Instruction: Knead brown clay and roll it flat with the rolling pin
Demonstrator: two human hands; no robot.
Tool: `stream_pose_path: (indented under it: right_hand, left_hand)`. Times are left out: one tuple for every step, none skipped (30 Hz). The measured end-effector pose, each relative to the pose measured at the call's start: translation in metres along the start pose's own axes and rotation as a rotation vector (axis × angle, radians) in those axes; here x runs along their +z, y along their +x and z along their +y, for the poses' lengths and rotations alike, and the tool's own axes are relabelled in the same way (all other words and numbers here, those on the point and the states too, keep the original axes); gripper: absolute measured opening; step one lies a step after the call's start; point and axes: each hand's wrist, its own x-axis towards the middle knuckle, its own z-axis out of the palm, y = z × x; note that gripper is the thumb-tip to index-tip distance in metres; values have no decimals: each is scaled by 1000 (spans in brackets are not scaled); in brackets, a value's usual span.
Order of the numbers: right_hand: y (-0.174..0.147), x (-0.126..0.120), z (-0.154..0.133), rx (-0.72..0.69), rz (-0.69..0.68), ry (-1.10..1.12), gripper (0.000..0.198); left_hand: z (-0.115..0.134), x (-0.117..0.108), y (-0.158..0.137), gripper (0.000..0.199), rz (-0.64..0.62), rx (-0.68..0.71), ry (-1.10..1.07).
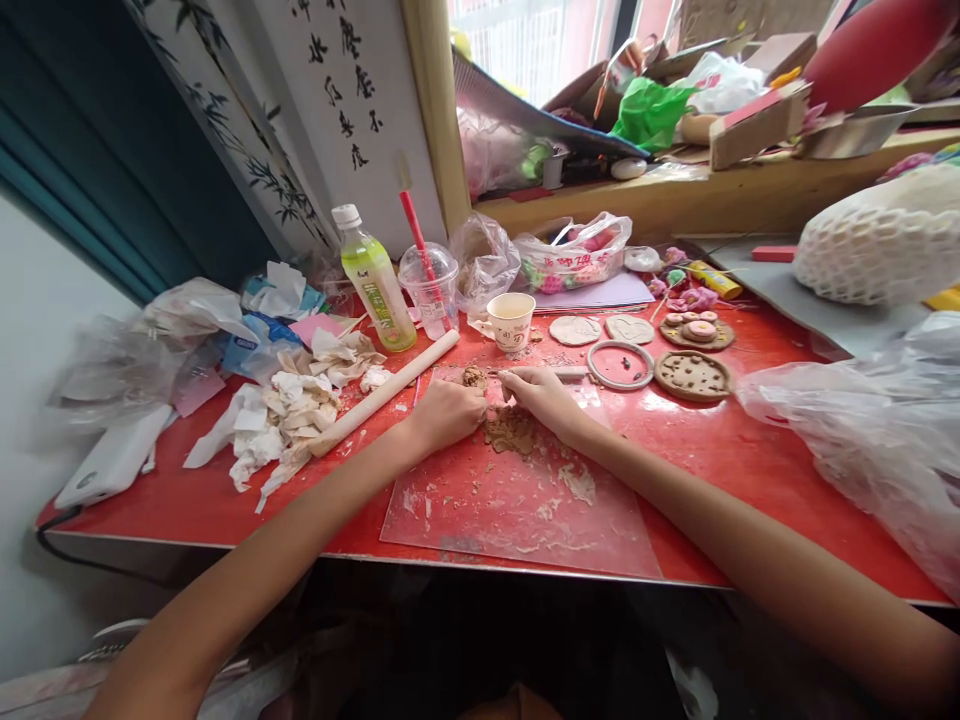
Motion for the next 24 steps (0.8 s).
stream_pose_path:
  right_hand:
    - [1, 1, 1, -3, 2, 0, 34]
    - [1, 1, 1, -5, 3, 1, 34]
    - [1, 2, 2, -7, 3, 1, 34]
    - [1, 2, 2, -8, 4, 2, 34]
    - [1, 2, 2, -8, 7, 2, 33]
    - [1, 2, 2, -6, 12, 2, 33]
    - [0, 1, 1, -4, 20, 1, 33]
    - [0, 1, 0, 0, 28, 2, 33]
    - [-1, 0, -1, 3, 35, 3, 33]
    - [-1, 0, -1, 6, 38, 5, 33]
    - [-2, -1, -2, 10, 38, 9, 32]
    - [-2, -1, -3, 14, 34, 13, 33]
    - [-2, -2, -3, 19, 31, 17, 33]
    - [-2, -2, -4, 24, 28, 23, 33]
    - [-2, -3, -4, 29, 26, 26, 34]
    - [-2, -4, -4, 33, 23, 29, 34]
    - [-2, -5, -4, 37, 21, 31, 34]
    - [-2, -6, -4, 41, 18, 31, 35]
    - [-2, -6, -4, 45, 12, 29, 36]
    - [-3, -7, -4, 49, 4, 28, 37]
    - [-3, -8, -4, 51, -4, 30, 38]
    - [-3, -8, -4, 52, -11, 35, 38]
    - [-3, -8, -4, 51, -17, 42, 38]
    - [-3, -7, -4, 50, -20, 50, 38]
  left_hand:
    - [3, 2, 3, 28, 7, 3, -2]
    - [6, 4, 5, 28, 15, 5, -1]
    - [9, 5, 7, 28, 24, 6, 1]
    - [11, 5, 8, 27, 35, 7, 5]
    - [13, 5, 8, 27, 46, 11, 9]
    - [13, 4, 9, 26, 56, 17, 12]
    - [13, 2, 9, 26, 67, 22, 16]
    - [12, 0, 9, 26, 81, 23, 22]
    - [11, -3, 9, 27, 99, 18, 30]
    - [9, -6, 8, 28, 121, 3, 39]
    - [7, -8, 7, 29, 148, -20, 55]
    - [5, -10, 6, 30, 181, -43, 76]
    - [3, -11, 3, 30, 217, -56, 99]
    - [2, -11, 0, 29, 250, -55, 119]
    - [0, -10, -4, 27, 273, -40, 128]
    - [-1, -8, -8, 27, 286, -21, 124]
    - [-2, -5, -13, 30, 283, -5, 103]
    - [-2, -1, -18, 35, 265, 4, 68]
    - [-3, 2, -22, 42, 240, 0, 25]
    - [-3, 6, -25, 47, 212, -7, -20]
    - [-3, 9, -27, 49, 191, -9, -65]
    - [-3, 11, -28, 50, 177, -5, -105]
    - [-2, 13, -28, 50, 172, 4, -141]
    - [-1, 15, -27, 49, 173, 15, -172]
